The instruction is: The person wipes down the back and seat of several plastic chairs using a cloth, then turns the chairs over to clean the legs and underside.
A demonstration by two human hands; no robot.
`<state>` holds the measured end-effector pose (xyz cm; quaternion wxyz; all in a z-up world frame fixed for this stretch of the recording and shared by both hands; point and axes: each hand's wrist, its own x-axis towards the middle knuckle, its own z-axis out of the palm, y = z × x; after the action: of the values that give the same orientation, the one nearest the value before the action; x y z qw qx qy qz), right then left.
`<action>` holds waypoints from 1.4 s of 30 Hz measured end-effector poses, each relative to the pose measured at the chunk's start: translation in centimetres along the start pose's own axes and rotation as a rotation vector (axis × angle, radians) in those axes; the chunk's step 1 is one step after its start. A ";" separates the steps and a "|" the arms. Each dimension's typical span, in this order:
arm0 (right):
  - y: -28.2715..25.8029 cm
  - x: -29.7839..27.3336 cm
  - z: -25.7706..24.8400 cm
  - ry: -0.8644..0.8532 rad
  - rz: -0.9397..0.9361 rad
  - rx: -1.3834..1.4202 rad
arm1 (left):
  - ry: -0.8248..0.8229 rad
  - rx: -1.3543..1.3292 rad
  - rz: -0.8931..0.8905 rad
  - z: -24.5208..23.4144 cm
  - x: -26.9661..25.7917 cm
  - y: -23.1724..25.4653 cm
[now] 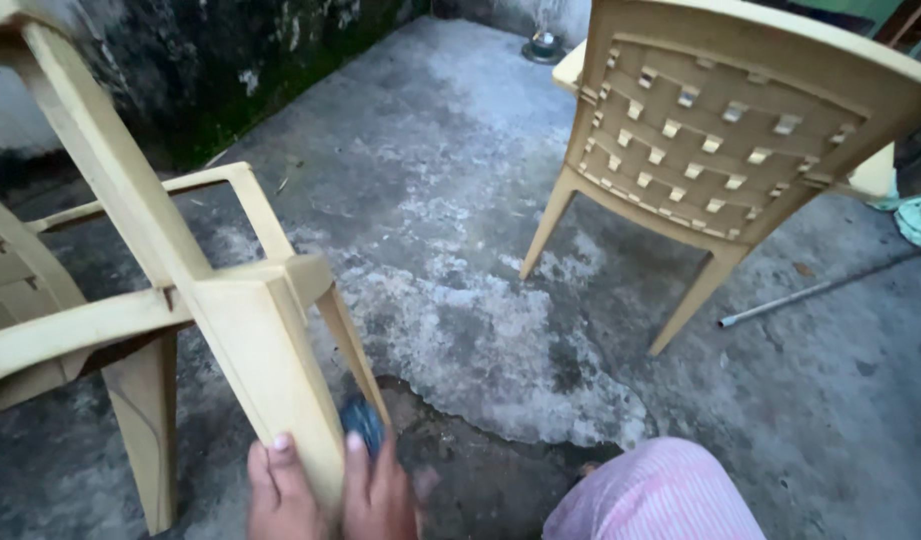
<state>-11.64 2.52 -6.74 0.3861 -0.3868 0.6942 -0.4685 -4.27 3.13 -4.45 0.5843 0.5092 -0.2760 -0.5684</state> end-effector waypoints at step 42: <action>-12.3 3.6 -0.6 0.071 -0.672 -0.051 | -0.067 0.189 0.184 -1.1 5.0 0.6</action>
<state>-11.44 -3.69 4.43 0.1758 -0.5870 0.5524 -0.5651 -2.02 -1.36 -5.54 0.5738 0.5154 -0.3931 -0.5006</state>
